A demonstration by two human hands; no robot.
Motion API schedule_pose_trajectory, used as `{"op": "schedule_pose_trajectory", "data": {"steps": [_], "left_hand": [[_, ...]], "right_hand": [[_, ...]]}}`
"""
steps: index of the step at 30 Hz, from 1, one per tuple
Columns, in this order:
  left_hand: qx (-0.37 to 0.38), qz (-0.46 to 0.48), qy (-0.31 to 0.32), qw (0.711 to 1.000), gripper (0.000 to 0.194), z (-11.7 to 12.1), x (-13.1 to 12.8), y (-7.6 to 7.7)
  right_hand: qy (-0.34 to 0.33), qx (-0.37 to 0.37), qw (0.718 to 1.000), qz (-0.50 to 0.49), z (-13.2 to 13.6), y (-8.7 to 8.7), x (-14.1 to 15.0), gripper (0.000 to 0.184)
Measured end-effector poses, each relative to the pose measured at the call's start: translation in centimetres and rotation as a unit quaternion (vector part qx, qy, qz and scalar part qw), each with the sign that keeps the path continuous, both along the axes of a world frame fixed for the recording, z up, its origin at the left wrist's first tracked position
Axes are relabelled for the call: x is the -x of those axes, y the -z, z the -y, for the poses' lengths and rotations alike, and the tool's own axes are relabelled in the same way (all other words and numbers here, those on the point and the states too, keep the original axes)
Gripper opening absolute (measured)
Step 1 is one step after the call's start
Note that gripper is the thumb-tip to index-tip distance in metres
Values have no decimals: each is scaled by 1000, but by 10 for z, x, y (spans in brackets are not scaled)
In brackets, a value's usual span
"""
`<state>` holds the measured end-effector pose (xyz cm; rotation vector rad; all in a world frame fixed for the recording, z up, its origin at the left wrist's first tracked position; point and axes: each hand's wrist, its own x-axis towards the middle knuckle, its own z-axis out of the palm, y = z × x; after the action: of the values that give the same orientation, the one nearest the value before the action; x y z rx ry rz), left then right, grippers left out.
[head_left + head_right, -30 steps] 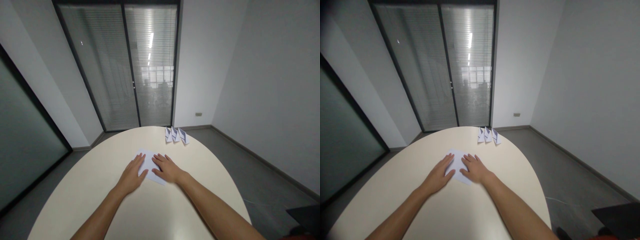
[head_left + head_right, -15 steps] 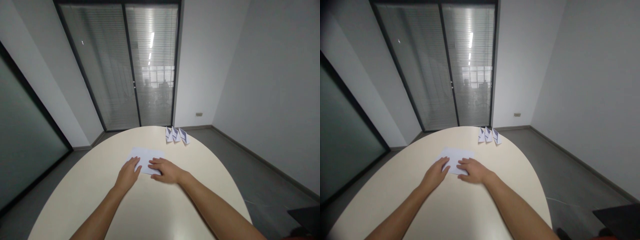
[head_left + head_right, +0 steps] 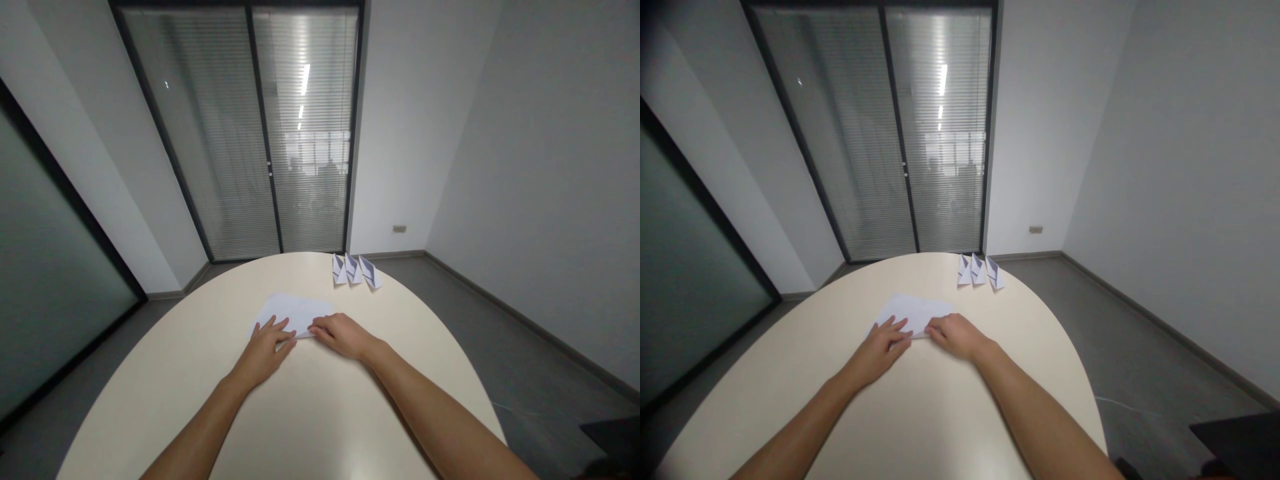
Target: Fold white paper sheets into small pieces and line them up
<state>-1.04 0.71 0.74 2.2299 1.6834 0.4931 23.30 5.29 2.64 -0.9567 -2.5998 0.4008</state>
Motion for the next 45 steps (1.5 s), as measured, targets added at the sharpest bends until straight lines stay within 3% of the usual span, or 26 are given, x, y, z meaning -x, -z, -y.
{"op": "schedule_pose_trajectory", "data": {"steps": [7,18,24,30,36,41,45], "left_hand": [[-11,46,-15,999,30,-3,1,7],[-53,62,-16,997,17,-1,-5,15],[-69,53,-3,996,18,3,-5,10],[-75,53,5,996,44,4,-4,9],[-81,18,23,996,37,-2,-6,13],[-117,-5,26,993,33,-7,-10,10],[-130,-21,31,991,35,-7,-11,10]], "right_hand": [[51,-2,998,-29,-3,5,-6,26],[75,-1,995,-67,-6,10,-8,36],[70,-9,993,-100,-4,13,-5,40],[54,-56,994,-78,-4,15,-3,52],[32,-87,994,-54,2,12,2,50],[-43,-26,999,-15,17,11,16,58],[2,49,998,37,22,10,20,69]]}}
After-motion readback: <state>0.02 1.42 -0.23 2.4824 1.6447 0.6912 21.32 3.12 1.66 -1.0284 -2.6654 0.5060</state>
